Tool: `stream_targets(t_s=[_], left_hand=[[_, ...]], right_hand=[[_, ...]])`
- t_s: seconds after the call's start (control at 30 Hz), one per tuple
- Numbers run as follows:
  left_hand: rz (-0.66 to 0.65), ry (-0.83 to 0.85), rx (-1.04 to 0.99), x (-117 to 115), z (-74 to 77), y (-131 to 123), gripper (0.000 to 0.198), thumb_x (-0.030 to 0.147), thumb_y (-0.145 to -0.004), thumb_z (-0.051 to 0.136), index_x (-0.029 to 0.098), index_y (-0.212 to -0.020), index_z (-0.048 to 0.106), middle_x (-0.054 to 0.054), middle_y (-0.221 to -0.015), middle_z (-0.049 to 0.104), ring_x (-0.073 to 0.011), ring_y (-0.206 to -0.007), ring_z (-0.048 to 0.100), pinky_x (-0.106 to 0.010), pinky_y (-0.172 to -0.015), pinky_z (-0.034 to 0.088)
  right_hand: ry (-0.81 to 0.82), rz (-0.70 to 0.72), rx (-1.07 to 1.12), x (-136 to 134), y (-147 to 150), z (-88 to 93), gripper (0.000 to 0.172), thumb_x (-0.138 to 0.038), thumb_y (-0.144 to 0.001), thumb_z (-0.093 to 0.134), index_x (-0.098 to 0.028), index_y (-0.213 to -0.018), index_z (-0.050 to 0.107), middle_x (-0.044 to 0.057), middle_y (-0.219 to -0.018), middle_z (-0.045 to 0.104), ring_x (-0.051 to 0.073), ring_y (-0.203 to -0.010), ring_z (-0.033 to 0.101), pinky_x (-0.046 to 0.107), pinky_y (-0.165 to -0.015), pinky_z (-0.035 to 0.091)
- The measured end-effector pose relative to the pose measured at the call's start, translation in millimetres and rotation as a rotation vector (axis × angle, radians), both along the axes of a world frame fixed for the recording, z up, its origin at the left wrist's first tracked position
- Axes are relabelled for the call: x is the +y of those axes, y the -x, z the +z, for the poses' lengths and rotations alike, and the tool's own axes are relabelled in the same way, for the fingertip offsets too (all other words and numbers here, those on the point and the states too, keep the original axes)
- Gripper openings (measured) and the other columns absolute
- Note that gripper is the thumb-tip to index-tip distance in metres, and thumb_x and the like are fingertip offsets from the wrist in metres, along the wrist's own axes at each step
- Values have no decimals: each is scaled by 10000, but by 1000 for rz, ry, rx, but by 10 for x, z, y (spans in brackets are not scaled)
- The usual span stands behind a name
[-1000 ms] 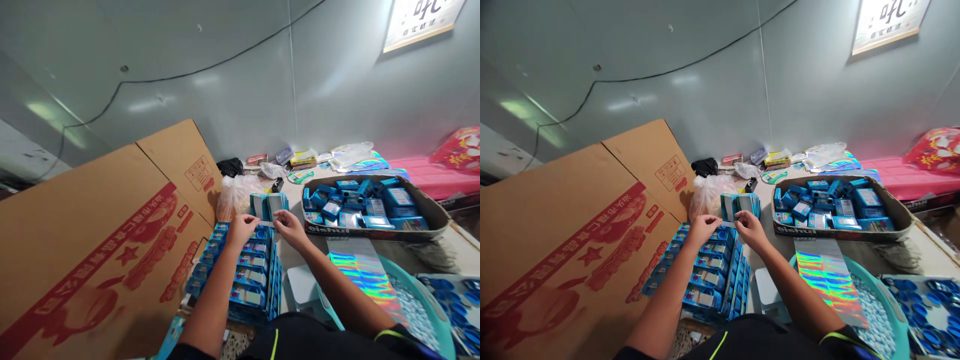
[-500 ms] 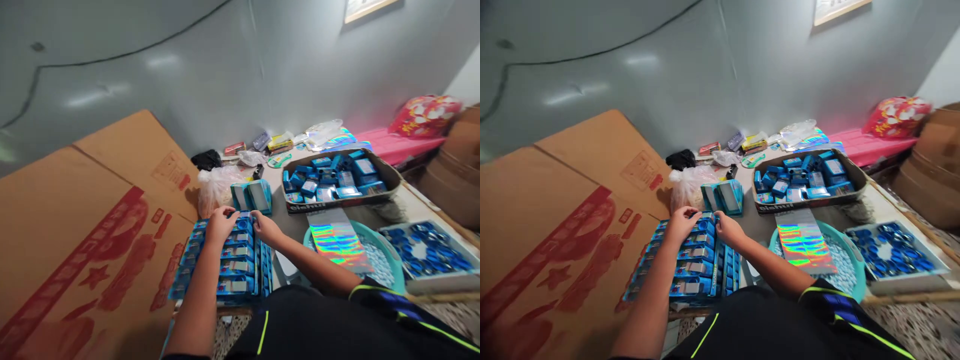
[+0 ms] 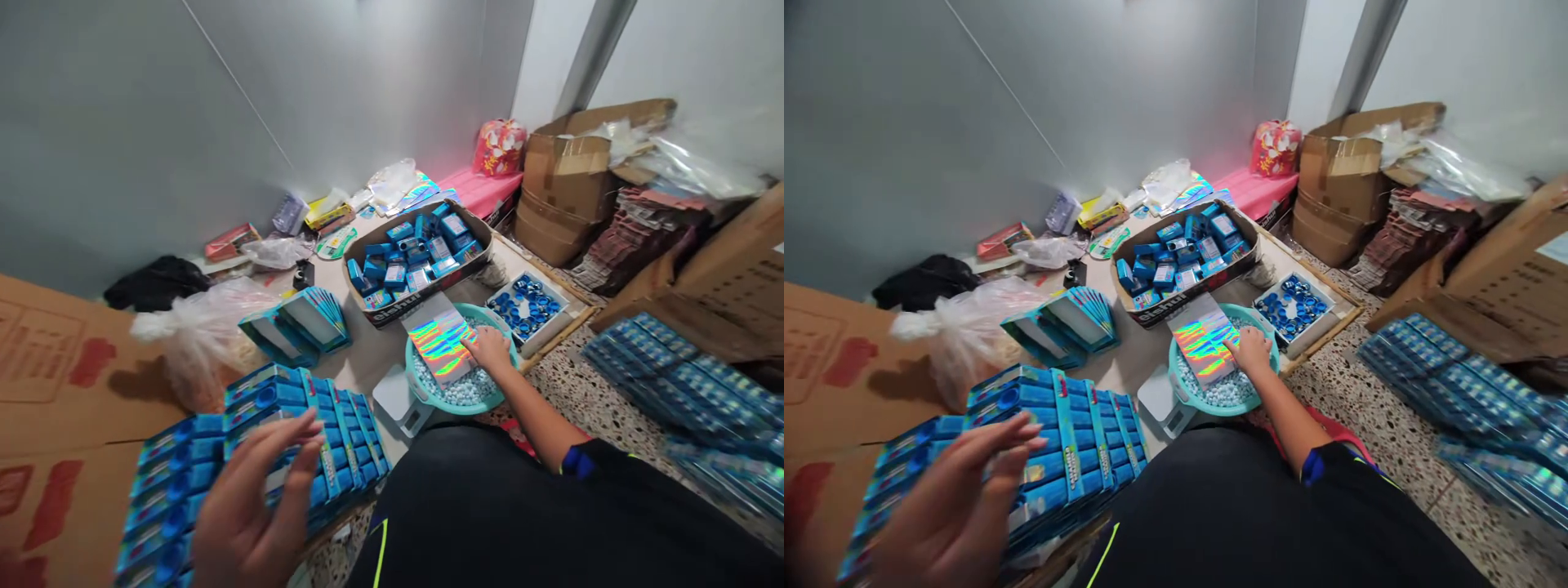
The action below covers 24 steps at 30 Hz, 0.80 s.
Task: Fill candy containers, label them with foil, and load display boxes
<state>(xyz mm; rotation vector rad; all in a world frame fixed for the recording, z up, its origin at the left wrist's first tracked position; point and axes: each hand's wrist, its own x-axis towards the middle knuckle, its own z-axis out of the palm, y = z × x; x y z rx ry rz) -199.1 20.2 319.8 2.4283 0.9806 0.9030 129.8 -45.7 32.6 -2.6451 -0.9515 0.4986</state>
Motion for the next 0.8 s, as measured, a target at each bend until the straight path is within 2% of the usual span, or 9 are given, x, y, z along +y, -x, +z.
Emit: stream_targets(t_s=[0.1, 0.2, 0.33, 0.43, 0.57, 0.63, 0.7, 0.8], left_hand=[[-128, 55, 93, 1, -202, -253, 331, 319, -921, 618, 308, -1247, 674, -46, -1017, 736, -243, -882, 719, -402, -791, 623], [-137, 35, 139, 14, -381, -358, 319, 318, -959, 588, 240, -1262, 651, -67, -1046, 727, -215, -895, 714, -349, -810, 611], [-158, 0, 177, -18, -554, -406, 248, 289, -980, 563, 216, -1198, 658, -59, -1017, 721, -182, -855, 705, -310, -780, 597], [-226, -121, 212, -27, -603, -542, 305, 257, -983, 554, 216, -1276, 628, -71, -1038, 726, -202, -930, 700, -343, -840, 585], [-282, -387, 239, 44, -575, -876, 489, 232, -961, 584, 238, -1447, 534, -114, -1227, 695, -275, -1169, 635, -429, -1005, 522], [-338, -492, 256, 101, -543, -1026, 494, 228, -952, 606, 263, -1442, 551, -104, -1354, 648, -304, -1299, 565, -469, -1100, 454], [-402, -543, 262, 153, -508, -1111, 469, 225, -953, 615, 293, -1415, 580, -77, -1421, 613, -304, -1360, 525, -495, -1161, 391], [-488, -566, 217, 202, -455, -1094, 427, 218, -959, 616, 329, -1371, 614, -49, -1407, 630, -271, -1363, 538, -501, -1206, 335]], right_hand=[[-65, -15, 68, 40, -44, -51, 458, -506, -933, 635, -130, -1193, 663, 206, -1264, 594, 353, -1205, 488, 464, -994, 358], [-157, -51, 129, 144, -61, -38, 354, -400, -883, 688, -122, -1103, 693, 202, -1201, 633, 351, -1185, 514, 454, -984, 365], [-269, -24, 232, 186, -94, 131, 218, -312, -884, 609, -130, -983, 675, 123, -1016, 698, 260, -978, 623, 357, -861, 449], [-443, 89, 309, 63, -24, 467, 196, -297, -906, 563, -155, -1003, 655, 64, -940, 712, 199, -857, 650, 290, -774, 479], [-809, 373, 287, -242, 241, 1145, 210, -268, -928, 564, -200, -1072, 699, 81, -969, 742, 223, -857, 676, 336, -789, 502], [-874, 459, 229, -380, 400, 1482, 214, -248, -936, 568, -221, -1074, 729, 85, -996, 754, 239, -883, 690, 370, -819, 516], [-898, 484, 188, -483, 543, 1755, 218, -233, -937, 577, -240, -1075, 746, 76, -1006, 761, 245, -904, 701, 388, -834, 534], [-959, 475, 185, -585, 708, 2011, 225, -216, -934, 604, -257, -1092, 758, 62, -1032, 767, 243, -924, 713, 384, -833, 558]])
